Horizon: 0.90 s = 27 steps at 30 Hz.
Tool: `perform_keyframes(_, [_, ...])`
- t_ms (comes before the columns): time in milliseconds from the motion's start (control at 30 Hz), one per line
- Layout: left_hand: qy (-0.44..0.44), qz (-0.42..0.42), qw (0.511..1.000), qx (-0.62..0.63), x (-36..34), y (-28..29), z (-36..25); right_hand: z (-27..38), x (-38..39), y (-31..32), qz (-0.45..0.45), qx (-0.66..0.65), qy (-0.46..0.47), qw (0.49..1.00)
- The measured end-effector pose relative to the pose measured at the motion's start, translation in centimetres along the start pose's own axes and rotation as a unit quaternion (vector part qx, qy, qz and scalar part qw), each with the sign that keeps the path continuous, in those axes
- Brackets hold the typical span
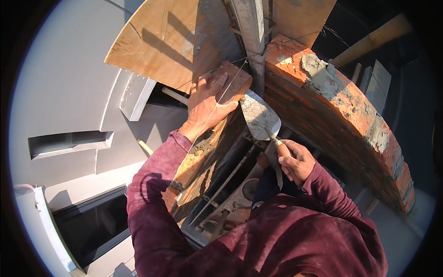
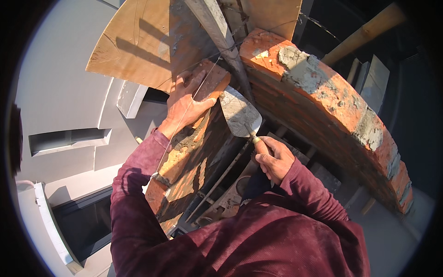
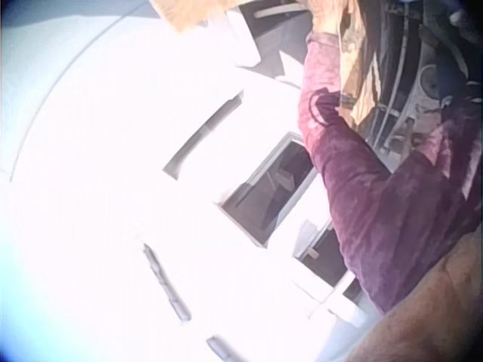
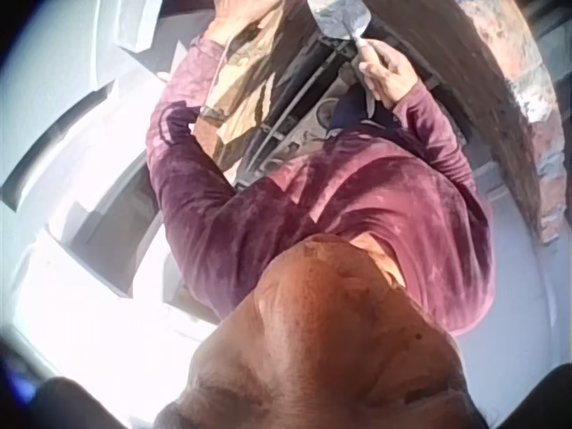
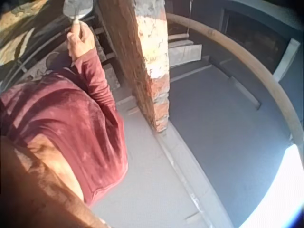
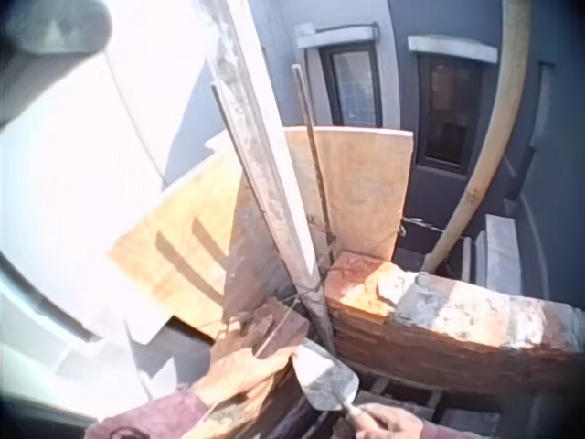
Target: The person scoops mortar from a bucket using a trowel and spreads it onto a brick wall. They then pick up a brick, apply mortar to its side, and place it onto the wall, tapping it into position and scraping away excess mortar.
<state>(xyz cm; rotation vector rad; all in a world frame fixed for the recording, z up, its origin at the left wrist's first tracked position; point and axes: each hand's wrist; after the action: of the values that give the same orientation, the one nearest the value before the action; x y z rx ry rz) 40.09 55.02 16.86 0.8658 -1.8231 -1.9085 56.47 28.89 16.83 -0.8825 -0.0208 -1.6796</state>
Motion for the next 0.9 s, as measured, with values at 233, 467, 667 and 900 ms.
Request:
perform_keyframes(233, [-0.023, 0.017, 0.999, -0.023, -1.3, -0.1, -0.3, 1.3, -1.1, -0.4, 0.01, 0.017, -0.004, 1.0])
perform_keyframes(467, [-0.041, 0.033, 0.997, -0.063, -1.2, -0.6, -0.1, 0.8, 0.3, -0.6, -0.027, -0.014, -0.013, 0.999])
perform_keyframes(667, [-0.035, 0.052, 0.996, -0.066, -1.3, -0.4, -0.3, 0.9, -0.2, -0.8, -0.04, -0.039, -0.019, 0.998])
perform_keyframes(900, [-0.065, -0.034, 0.994, -0.081, -1.3, -1.4, 0.5, 1.1, -0.7, -0.9, -0.04, -0.061, -0.007, 0.997])
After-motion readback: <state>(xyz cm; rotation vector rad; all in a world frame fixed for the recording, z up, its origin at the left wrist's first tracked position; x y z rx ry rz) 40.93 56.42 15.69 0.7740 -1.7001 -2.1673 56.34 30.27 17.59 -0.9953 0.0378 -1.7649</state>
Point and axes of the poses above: each hand's wrist, its own x-axis away from the middle knuckle, its own y-axis out of the back of the hand, z = x × y, and after that the axes turned 9 degrees about -x, right-handed
